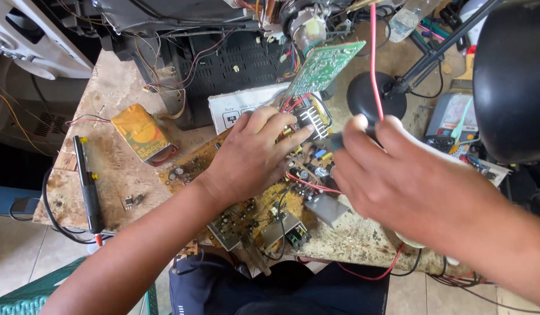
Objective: Desoldering components from a circuit board and cutting wires during an electronics repair task.
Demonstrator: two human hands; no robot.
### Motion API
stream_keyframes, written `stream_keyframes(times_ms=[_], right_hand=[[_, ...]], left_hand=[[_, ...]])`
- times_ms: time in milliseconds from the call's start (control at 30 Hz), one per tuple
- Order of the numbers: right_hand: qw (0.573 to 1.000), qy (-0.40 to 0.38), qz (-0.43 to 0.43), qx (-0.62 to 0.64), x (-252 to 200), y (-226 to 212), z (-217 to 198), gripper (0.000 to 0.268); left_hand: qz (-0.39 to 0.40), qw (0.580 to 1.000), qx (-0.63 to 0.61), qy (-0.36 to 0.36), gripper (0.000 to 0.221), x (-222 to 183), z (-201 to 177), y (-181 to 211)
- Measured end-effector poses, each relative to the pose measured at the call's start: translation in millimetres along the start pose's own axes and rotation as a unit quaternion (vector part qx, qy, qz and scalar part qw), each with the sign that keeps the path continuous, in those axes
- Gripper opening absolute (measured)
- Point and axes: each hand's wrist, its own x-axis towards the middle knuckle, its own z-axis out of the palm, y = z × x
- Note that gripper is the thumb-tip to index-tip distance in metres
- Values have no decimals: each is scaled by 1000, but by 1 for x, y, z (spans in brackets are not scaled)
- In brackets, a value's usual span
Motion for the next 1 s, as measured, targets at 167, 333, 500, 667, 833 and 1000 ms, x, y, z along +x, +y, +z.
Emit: stream_keyframes(times_ms=[167,333,500,667,833,1000], right_hand=[[998,-45,-17,-46,37,2,17,12],[995,-60,-49,-57,49,6,17,14],[998,-54,-41,-11,56,3,27,6],[999,11,-3,33,58,0,28,8],[1000,9,-6,23,60,0,26,8],[1000,3,-13,21,61,1,26,8]], left_hand=[[11,998,9,58,63,-4,6,1],[1,999,25,30,43,-5,6,5],[-26,997,57,42,30,-1,13,13],[-41,996,69,30,27,-4,19,13],[-40,996,66,34,29,-5,19,12],[-37,995,62,63,29,-4,20,12]])
